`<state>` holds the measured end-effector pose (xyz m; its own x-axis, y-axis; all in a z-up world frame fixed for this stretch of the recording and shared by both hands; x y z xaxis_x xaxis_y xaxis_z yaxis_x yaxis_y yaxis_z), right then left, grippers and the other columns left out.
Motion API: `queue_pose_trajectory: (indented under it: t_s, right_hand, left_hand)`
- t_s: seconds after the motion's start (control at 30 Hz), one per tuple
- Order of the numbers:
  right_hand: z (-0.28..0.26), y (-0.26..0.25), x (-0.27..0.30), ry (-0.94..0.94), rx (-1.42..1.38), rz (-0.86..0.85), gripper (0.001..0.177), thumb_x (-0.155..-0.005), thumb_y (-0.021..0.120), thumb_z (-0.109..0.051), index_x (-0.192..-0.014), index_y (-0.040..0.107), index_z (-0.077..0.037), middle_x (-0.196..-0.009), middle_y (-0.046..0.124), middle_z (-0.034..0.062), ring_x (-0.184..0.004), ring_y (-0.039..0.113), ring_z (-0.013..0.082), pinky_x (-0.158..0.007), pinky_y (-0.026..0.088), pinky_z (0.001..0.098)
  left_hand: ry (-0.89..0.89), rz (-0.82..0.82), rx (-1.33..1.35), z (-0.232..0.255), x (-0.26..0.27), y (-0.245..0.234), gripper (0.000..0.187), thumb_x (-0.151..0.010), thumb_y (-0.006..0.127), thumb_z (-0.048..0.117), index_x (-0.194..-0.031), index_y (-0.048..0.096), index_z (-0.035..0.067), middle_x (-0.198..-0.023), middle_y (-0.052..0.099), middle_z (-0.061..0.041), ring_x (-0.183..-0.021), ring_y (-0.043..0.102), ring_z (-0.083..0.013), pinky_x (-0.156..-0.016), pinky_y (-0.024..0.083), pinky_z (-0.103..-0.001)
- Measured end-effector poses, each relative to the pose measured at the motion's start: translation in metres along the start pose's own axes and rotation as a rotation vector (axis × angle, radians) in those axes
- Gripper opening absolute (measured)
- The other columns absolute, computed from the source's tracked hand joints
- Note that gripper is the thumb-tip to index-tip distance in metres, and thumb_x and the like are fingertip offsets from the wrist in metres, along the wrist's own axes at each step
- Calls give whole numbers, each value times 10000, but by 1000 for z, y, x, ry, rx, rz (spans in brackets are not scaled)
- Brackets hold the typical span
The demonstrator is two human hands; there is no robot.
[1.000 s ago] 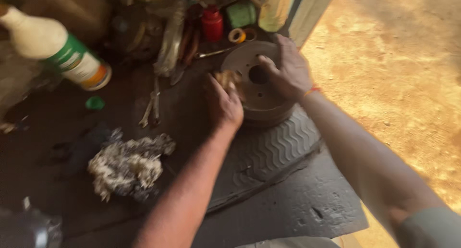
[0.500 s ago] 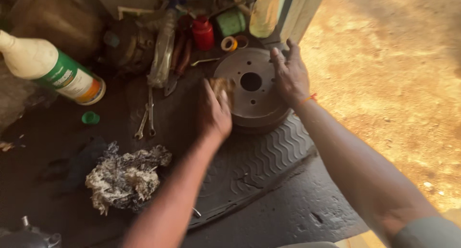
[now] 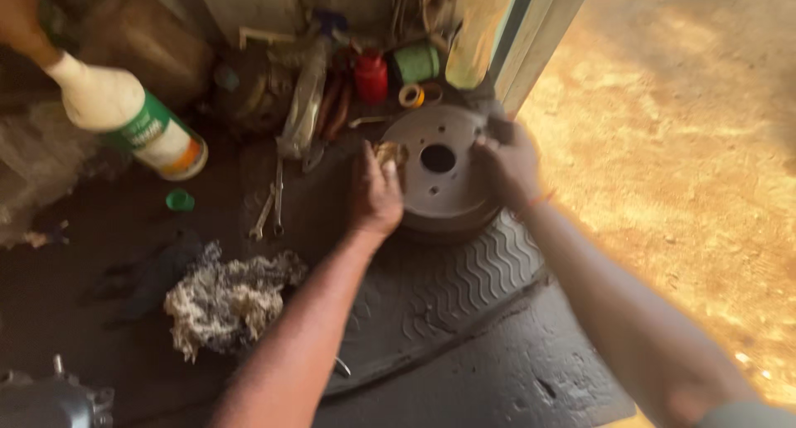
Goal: The person cleans a brake drum by hand using a scrap of material and a cleaning cloth.
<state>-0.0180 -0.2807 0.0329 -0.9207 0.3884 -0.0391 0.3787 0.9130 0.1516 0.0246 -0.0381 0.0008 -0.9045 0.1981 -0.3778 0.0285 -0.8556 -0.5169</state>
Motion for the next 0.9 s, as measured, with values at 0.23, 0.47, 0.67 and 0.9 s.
queue_pose_trajectory:
  t_s: [0.23,0.47,0.67,0.9]
  right_hand:
    - [1,45,72,-343,753,405,421,-968,637,-110,-1380,573,-49,-1404,590,220,-1355,526,379,-1152,409,456]
    - [-20,56,31,-70,1294,54,743,-933,557,-478,-1540,364,-97,-1638,276,198,-1544,183,354,-1218,90,607]
    - [-40,91,19,-122,1423,-173,934,-934,529,-624,-1587,242,-20,-1670,201,211,-1562,128,360,-1227,69,585]
    - [-47,90,19,-189,1387,-195,873,-972,479,-644,-1586,307,-48,-1660,276,199,-1552,203,358,-1237,160,549]
  left_hand:
    - [62,-342,-21,-38,-52,-26,675,-1092,410,431,-1583,295,-16,-1533,479,-287,-1436,446,-411,-1171,370,-443]
    - [-51,-92,-81,-20,13,-32,699,-1082,424,374,-1582,231,-74,-1554,395,-350,-1422,429,-469,-1171,366,-463]
    - [-97,40,-198,11,60,-32,741,-1078,451,350,-1551,203,-165,-1557,347,-412,-1426,391,-505,-1173,328,-495]
    - [-374,-192,-74,-41,-33,-16,576,-1078,372,440,-1530,411,85,-1454,558,-238,-1313,547,-431,-1088,440,-501]
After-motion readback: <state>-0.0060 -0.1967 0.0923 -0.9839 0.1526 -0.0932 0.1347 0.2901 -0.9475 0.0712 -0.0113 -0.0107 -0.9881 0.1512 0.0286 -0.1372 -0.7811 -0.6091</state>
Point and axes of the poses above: each hand's wrist, its own x-axis away from the middle knuckle, its own y-axis out of the palm, z = x × y, the point moved 6 cm from there along -x, towards the middle knuckle
